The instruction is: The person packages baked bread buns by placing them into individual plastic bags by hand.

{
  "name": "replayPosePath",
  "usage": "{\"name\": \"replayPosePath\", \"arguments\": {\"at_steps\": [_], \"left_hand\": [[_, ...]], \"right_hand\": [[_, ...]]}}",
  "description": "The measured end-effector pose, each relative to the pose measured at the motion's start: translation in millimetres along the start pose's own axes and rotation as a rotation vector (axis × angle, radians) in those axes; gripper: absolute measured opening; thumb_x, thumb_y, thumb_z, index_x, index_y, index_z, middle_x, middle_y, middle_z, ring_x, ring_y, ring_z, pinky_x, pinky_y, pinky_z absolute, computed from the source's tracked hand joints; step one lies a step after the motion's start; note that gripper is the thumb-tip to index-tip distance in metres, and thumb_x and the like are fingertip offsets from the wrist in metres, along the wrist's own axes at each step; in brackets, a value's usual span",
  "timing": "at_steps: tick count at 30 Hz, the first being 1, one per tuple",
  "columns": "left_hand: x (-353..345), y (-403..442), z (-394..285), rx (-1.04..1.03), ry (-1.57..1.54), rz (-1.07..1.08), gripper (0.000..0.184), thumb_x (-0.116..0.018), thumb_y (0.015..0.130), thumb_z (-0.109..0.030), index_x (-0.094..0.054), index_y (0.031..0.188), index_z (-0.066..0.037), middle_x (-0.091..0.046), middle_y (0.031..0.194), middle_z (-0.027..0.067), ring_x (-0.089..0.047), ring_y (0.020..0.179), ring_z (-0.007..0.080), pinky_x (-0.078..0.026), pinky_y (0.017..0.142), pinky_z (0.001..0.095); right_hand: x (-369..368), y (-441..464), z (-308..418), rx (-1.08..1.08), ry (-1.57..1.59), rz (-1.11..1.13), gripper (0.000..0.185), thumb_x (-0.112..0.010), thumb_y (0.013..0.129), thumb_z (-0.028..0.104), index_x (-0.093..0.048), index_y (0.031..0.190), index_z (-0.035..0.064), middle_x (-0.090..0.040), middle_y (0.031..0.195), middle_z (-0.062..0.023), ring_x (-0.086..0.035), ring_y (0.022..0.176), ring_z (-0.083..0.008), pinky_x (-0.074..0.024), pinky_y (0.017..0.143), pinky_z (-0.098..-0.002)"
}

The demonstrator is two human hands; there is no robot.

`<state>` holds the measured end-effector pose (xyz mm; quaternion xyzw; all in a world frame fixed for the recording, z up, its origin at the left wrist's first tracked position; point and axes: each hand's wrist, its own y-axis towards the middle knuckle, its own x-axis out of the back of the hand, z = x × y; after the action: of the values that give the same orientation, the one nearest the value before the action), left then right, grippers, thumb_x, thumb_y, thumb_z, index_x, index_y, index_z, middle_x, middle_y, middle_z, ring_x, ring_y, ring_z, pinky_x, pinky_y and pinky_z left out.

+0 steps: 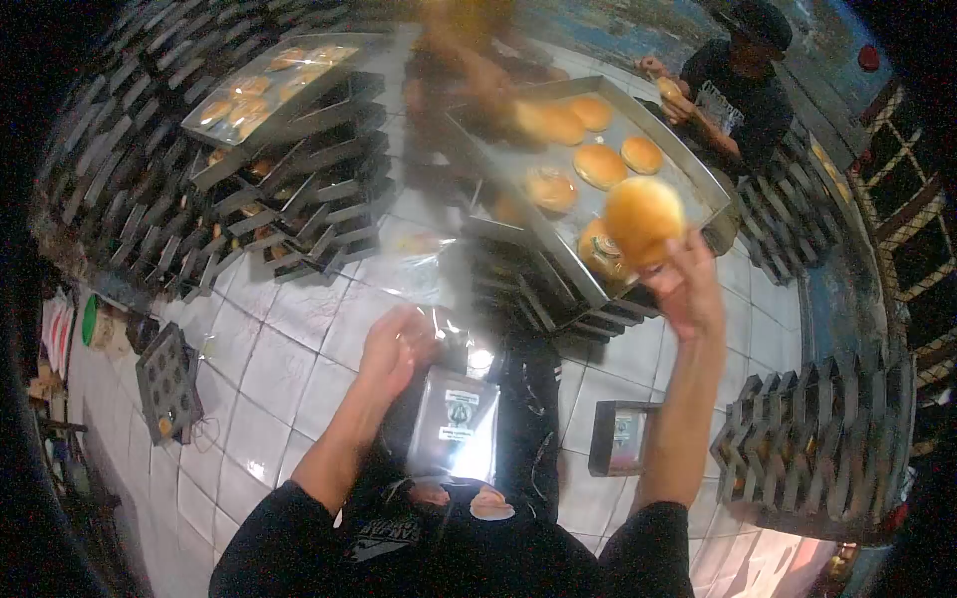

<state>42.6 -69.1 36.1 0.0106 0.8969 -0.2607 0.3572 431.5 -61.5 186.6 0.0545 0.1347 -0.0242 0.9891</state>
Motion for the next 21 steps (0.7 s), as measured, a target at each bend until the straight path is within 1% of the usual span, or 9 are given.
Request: {"name": "replayPosePath", "arguments": {"at_steps": [3,5,7,8,11,15,16,19,21], "left_hand": [[2.1,32.0,4.8,-0.001,-0.065,-0.004,0.022,-0.062,0.103,-0.023,-0.058,0.112,-0.003,-0.07,0.119,0.0193,-0.071,0.101,0.0272,-0.06,0.08,0.0367],[-3.6,39.4,4.2,0.016,-0.082,-0.104,0.021,-0.064,0.102,-0.02,-0.059,0.112,-0.002,-0.07,0.117,0.0199,-0.071,0.1,0.0279,-0.061,0.08,0.0383],[-3.8,48.1,10.1,0.059,-0.116,-0.109,0.019,-0.066,0.101,-0.019,-0.059,0.108,-0.002,-0.071,0.113,0.0205,-0.072,0.099,0.0277,-0.062,0.08,0.0393],[-3.8,49.9,12.0,0.082,-0.131,-0.115,0.018,-0.066,0.101,-0.019,-0.059,0.106,-0.003,-0.071,0.111,0.0208,-0.072,0.098,0.0277,-0.062,0.08,0.0399],[-22.8,26.2,12.4,0.273,-0.329,0.178,0.029,-0.066,0.101,-0.03,-0.06,0.106,-0.002,-0.071,0.108,0.022,-0.072,0.096,0.0304,-0.061,0.087,0.0449],[-38.3,-4.0,4.4,0.288,-0.217,0.294,0.038,-0.053,0.104,-0.037,-0.064,0.114,-0.002,-0.072,0.113,0.018,-0.071,0.102,0.0289,-0.055,0.099,0.0425],[-34.4,-9.4,5.5,0.299,-0.192,0.287,0.041,-0.048,0.104,-0.037,-0.067,0.116,-0.003,-0.072,0.116,0.016,-0.07,0.106,0.0289,-0.053,0.101,0.0439],[-18.9,-16.3,4.1,0.185,-0.287,0.272,0.04,-0.05,0.103,-0.036,-0.068,0.117,-0.003,-0.072,0.117,0.016,-0.07,0.106,0.029,-0.053,0.1,0.0435],[9.7,-1.7,6.9,0.163,-0.323,0.35,0.041,-0.048,0.105,-0.037,-0.065,0.121,-0.004,-0.071,0.114,0.0139,-0.069,0.108,0.0278,-0.053,0.1,0.042]], "right_hand": [[-57.5,-32.8,-36.9,-0.23,0.169,0.02,0.06,-0.08,0.087,0.015,-0.054,0.14,0.0051,-0.066,0.128,-0.0085,-0.066,0.115,-0.0214,-0.055,0.1,-0.0394],[-112.1,-63.5,-57.7,-0.218,-0.021,0.087,0.061,-0.084,0.083,0.013,-0.056,0.136,0.0046,-0.066,0.127,-0.0084,-0.066,0.112,-0.0199,-0.0532,0.101,-0.0374],[-151.9,-99.9,-85.9,0.072,-0.451,0.143,0.049,-0.086,0.077,0.008,-0.061,0.119,0.0056,-0.065,0.121,-0.0091,-0.065,0.112,-0.0243,-0.0517,0.096,-0.036],[-156.8,-101.1,-101.7,0.572,-0.697,0.295,0.049,-0.085,0.072,0.004,-0.062,0.115,0.0055,-0.064,0.118,-0.0142,-0.064,0.111,-0.0318,-0.0526,0.095,-0.0398],[-130.6,-92.8,-158.0,0.854,-0.925,0.357,0.041,-0.079,0.072,0.002,-0.064,0.109,0.0067,-0.062,0.117,-0.0186,-0.063,0.113,-0.0381,-0.0529,0.097,-0.0479],[-131.7,-96.4,-142.3,0.878,-0.968,0.358,0.036,-0.075,0.074,0.003,-0.064,0.108,0.0071,-0.064,0.118,-0.0157,-0.063,0.117,-0.0358,-0.0441,0.109,-0.0589],[-137.8,-96.8,-138.3,0.868,-1.041,0.366,0.045,-0.077,0.073,0.006,-0.064,0.116,0.0075,-0.065,0.124,-0.0154,-0.062,0.122,-0.0347,-0.0359,0.115,-0.0626],[-175.7,-99.0,-127.1,0.685,-1.166,0.308,0.055,-0.083,0.07,0.004,-0.063,0.122,0.0061,-0.065,0.127,-0.0151,-0.061,0.126,-0.0321,-0.0326,0.117,-0.0598],[-191.6,-115.0,-162.1,0.511,-0.971,0.443,0.067,-0.077,0.08,0.006,-0.05,0.142,0.0004,-0.057,0.14,-0.0228,-0.053,0.135,-0.0383,-0.0307,0.117,-0.0615]]}}
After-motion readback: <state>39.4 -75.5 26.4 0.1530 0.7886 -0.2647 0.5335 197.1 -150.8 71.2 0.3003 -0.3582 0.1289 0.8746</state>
